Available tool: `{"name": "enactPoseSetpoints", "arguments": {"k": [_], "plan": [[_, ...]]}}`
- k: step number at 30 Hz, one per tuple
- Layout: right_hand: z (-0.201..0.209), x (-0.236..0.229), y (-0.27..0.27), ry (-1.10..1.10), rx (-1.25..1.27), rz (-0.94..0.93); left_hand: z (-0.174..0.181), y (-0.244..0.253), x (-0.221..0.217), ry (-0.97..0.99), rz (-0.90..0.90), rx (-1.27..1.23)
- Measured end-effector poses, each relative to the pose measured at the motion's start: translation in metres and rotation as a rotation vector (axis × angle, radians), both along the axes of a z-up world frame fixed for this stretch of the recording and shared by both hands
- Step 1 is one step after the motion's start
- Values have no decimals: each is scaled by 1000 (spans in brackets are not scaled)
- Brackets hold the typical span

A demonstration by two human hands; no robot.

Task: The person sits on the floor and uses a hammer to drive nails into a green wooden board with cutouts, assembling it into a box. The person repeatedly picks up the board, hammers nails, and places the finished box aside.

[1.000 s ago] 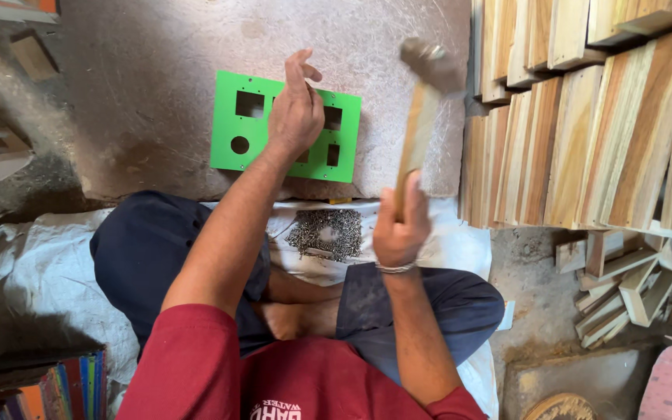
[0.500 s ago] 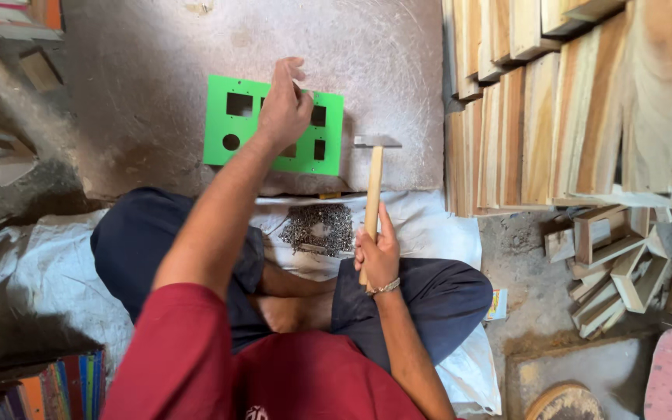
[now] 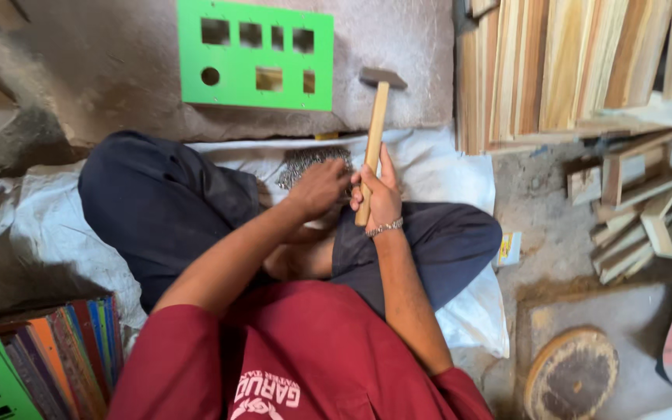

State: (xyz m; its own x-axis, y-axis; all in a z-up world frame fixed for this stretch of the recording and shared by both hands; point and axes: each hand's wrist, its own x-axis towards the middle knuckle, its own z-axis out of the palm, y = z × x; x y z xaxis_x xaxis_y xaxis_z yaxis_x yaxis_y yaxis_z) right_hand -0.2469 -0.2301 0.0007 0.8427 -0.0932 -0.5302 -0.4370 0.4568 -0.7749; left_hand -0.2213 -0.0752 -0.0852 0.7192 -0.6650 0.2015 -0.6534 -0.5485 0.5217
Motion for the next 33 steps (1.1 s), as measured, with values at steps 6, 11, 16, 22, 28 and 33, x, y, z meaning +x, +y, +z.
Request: {"name": "enactPoseSetpoints", "arguments": {"k": [6,11,16,22,28,33], "plan": [[0,3,-2,5,23,-7,5,-6,17,78,-11,107],[-4,4,-3,7,37,2,-5,3,13,75,48,149],[-13,1,-7,-4,7,7,-12,-8,9,127,4,144],[-18,5,-6,-16,15,20,-1,-7,4,94,-19,178],[-14,7,-4,-32,32,38,-4,1,-3,206,102,-25],[-11,6,-4,-29,26,21,-10,7,2,255,255,-385]]}}
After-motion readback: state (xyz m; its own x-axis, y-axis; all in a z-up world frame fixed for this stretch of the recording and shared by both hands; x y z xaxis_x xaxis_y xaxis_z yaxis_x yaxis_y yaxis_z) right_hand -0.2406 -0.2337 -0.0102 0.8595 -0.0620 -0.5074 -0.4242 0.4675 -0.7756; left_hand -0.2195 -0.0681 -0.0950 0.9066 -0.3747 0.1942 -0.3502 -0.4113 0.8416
